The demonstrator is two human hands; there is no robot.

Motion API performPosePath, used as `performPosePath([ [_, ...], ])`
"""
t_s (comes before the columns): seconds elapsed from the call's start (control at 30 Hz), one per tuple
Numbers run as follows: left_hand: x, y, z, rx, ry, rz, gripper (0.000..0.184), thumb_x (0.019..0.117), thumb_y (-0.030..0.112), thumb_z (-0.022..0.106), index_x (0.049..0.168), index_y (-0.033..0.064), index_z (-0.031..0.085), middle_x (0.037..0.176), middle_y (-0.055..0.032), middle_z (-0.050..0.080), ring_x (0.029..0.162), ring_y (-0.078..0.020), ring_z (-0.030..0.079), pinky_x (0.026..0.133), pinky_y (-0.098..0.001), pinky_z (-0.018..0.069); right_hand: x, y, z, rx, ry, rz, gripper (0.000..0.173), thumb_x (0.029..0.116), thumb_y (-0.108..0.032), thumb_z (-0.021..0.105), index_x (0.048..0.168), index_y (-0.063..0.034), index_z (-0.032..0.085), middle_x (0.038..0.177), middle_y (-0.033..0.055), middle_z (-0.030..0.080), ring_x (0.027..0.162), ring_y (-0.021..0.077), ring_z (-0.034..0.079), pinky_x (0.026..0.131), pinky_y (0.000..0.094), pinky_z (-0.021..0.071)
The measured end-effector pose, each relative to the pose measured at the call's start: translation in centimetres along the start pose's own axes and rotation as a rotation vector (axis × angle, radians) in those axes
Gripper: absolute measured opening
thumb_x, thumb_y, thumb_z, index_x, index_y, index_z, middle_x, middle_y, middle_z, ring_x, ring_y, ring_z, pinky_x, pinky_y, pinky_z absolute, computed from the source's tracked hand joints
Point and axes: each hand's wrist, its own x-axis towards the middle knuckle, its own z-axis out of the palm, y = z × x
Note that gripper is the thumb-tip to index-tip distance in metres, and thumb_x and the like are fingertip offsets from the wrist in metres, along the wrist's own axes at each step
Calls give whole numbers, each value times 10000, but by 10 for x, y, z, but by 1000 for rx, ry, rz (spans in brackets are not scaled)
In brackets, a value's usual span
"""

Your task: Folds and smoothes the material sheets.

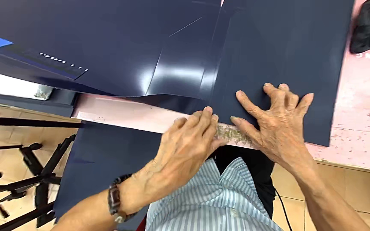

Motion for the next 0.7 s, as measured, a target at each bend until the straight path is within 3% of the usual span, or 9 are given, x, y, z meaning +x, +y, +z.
performPosePath([
  [0.1, 72, 8, -11, -89, 13, 149, 379, 1048, 324, 459, 894, 66, 691, 941, -134, 669, 916, -343, 635, 726, -479, 443, -1, -3, 0, 47, 66, 16, 554, 964, -594, 548, 1402, -272, 651, 1442, 278, 540, 1391, 576, 398, 1042, 879, 87],
  [0.17, 130, 29, 3, -236, 29, 339, 360, 1054, 336, 483, 917, 82, 698, 965, -109, 679, 1019, -331, 642, 780, -469, 500, -6, -6, 3, 144, 164, 37, 533, 947, -497, 624, 1251, -67, 702, 1348, 248, 631, 1364, 509, 485, 1097, 831, 140],
  [0.23, 183, 49, 27, -359, -81, 513, 389, 1075, 377, 453, 1124, 91, 711, 1210, -118, 676, 1278, -336, 565, 973, -516, 483, -6, -7, 7, 129, 232, 43, 433, 940, -563, 618, 1043, -176, 785, 1104, 132, 741, 1142, 367, 650, 1003, 681, 387],
  [0.3, 225, 62, 48, -430, -241, 538, 438, 1086, 389, 432, 1288, 79, 667, 1436, -155, 583, 1450, -361, 429, 1101, -626, 384, -1, -7, 4, 75, 159, 45, 433, 943, -640, 563, 1061, -296, 797, 1069, 110, 722, 1112, 377, 631, 980, 706, 356],
  [0.4, 261, 63, 75, -450, -266, 450, 412, 1071, 323, 501, 1374, 57, 587, 1536, -175, 483, 1472, -355, 399, 1132, -626, 338, 0, -7, 1, 19, 64, 54, 478, 960, -680, 499, 1242, -377, 738, 1317, 157, 653, 1337, 490, 488, 1061, 856, 149],
  [0.53, 274, 55, 100, -511, -87, 394, 575, 1006, 418, 600, 1382, -14, 541, 1434, -208, 556, 1353, -341, 533, 1136, -516, 386, -2, -4, 2, 81, 33, 39, 502, 971, -675, 474, 1263, -358, 731, 1407, 148, 607, 1442, 520, 362, 1050, 879, 110],
  [0.6, 268, 52, 104, -449, -68, 368, 602, 1005, 515, 540, 1379, 44, 583, 1496, -147, 538, 1421, -297, 485, 1188, -544, 315, -8, 5, -8, 238, -24, -25, 535, 988, -627, 493, 1337, -276, 699, 1482, 169, 556, 1488, 511, 301, 1075, 869, 82],
  [0.63, 268, 51, 103, -406, -79, 347, 614, 995, 572, 505, 1377, 100, 600, 1530, -92, 521, 1461, -279, 440, 1199, -601, 260, -13, 15, -19, 375, -45, -55, 519, 997, -552, 544, 1365, -213, 683, 1498, 167, 549, 1500, 458, 321, 1130, 816, 101],
  [0.7, 269, 51, 100, -358, -108, 314, 620, 972, 638, 472, 1359, 176, 618, 1567, -23, 490, 1501, -296, 375, 1167, -716, 184, -26, 46, -49, 613, 46, -29, 379, 1018, -360, 599, 1253, -99, 739, 1288, 66, 719, 1302, 226, 615, 1172, 550, 383],
])
